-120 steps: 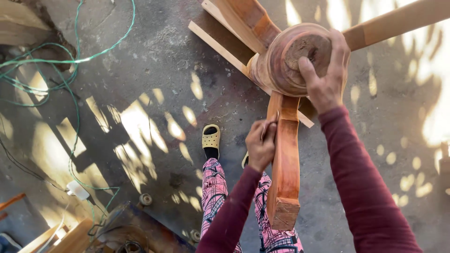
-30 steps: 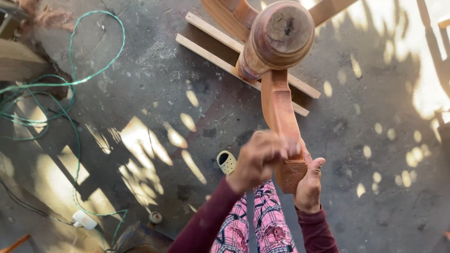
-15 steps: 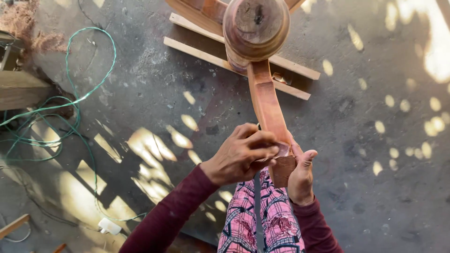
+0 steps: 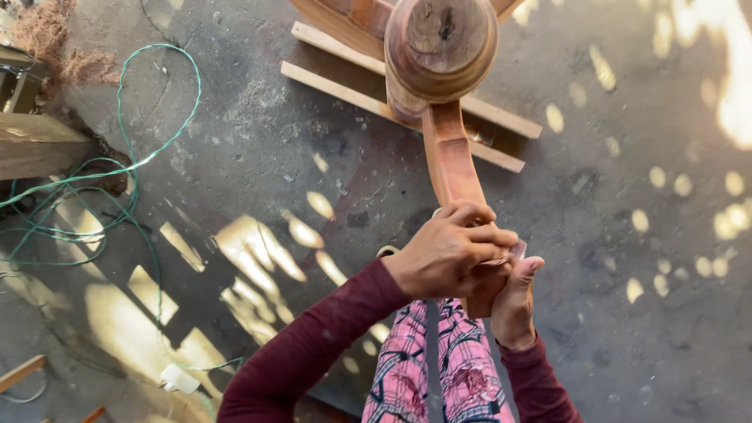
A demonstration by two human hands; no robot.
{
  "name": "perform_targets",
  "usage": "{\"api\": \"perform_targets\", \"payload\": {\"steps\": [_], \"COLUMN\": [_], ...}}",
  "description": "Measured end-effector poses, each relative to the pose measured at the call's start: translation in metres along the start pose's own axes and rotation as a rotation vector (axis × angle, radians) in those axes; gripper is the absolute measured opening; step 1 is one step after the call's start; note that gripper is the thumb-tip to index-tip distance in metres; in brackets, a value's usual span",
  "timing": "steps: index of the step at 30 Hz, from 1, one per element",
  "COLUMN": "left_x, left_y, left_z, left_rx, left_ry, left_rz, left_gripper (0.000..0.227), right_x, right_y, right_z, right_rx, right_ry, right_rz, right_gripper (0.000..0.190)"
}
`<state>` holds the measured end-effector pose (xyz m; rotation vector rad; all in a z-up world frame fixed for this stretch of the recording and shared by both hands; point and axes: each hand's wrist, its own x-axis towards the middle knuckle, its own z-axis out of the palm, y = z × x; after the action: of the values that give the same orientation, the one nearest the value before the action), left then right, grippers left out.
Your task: Sanding the curved legs and central pillar of a wooden table base using sandpaper.
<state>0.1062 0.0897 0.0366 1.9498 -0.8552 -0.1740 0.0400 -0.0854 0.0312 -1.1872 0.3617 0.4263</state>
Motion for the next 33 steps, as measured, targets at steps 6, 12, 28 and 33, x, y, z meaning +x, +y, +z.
{"api": "perform_targets", "payload": {"steps": [6,12,28,33], "left_x": [-0.051,-0.042,0.071,0.058], "left_y": [0.02,0.091,0.14,0.105], "left_z": [-0.029,-0.012,0.08,0.073], "left_rx": [-0.006,-0.612,0.035,0.208], "left_ry": [0.147,0.711,0.626,0.894], "left_rz": [-0.14,-0.651,-0.321,-0.826], "left_gripper": [0.017,0.02,0.029,0.044], "right_x": [0.0,0.003,0.013,0.043], "right_y": [0.01,-0.008,-0.066,-0.046], "right_z": [-0.008,0.002,-0.132,-0.136], "right_rx": [-0.092,-0.334,0.118,-0.938], "right_ry": [0.052,0.107,0.16,0.156], "right_rz": [0.001,-0.129,0.044,-0.166], "right_gripper": [0.104,0.093,0.06,0.051]}}
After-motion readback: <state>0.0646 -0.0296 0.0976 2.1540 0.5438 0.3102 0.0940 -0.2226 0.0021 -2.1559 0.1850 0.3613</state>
